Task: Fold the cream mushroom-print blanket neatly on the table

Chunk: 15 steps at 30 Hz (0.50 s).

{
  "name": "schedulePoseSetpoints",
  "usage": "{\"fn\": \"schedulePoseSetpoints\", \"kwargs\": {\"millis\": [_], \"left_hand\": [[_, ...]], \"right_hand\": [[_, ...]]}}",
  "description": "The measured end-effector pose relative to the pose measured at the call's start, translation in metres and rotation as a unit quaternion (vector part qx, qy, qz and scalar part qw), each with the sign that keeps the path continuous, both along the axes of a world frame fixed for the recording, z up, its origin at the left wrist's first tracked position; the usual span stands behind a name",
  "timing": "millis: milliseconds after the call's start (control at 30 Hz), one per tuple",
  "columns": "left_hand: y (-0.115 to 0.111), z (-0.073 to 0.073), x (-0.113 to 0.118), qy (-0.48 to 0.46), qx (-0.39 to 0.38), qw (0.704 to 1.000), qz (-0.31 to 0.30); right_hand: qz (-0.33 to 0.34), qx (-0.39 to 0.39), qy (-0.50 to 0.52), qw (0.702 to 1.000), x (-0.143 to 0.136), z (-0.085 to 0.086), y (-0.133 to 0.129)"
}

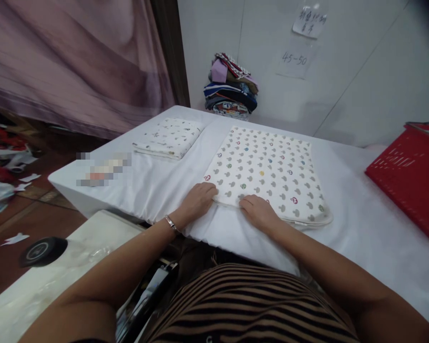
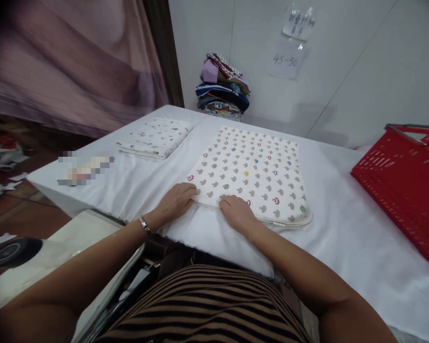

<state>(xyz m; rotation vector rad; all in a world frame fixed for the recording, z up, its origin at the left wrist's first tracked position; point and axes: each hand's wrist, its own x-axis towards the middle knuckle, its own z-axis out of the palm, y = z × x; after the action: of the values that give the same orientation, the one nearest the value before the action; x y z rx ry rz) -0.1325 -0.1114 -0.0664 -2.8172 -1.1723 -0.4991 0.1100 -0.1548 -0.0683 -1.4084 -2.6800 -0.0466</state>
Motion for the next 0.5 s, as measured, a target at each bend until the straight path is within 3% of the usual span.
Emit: {"fn": "schedulePoseSetpoints", "kwargs": {"millis": [100,333,500], "left_hand": [[0.0037,-0.0016,0.0057,0.023,0.013,0.999,-0.024],[0.0066,-0.0043,0.0119,0.011,0.006,0.999,0.044],[0.0069,-0.0044,0.0103,0.014,0.005,0.999,0.045]], "right_hand": [[-0.002,-0.004,-0.016,1.0,0.0009,0.0001,0.0012],[0.01,0.021,-0.014,1.0,0.0006,-0.0019,-0.001],[-0.008,0.041,-0.015,0.999,0.0008,-0.006,0.0026]]}}
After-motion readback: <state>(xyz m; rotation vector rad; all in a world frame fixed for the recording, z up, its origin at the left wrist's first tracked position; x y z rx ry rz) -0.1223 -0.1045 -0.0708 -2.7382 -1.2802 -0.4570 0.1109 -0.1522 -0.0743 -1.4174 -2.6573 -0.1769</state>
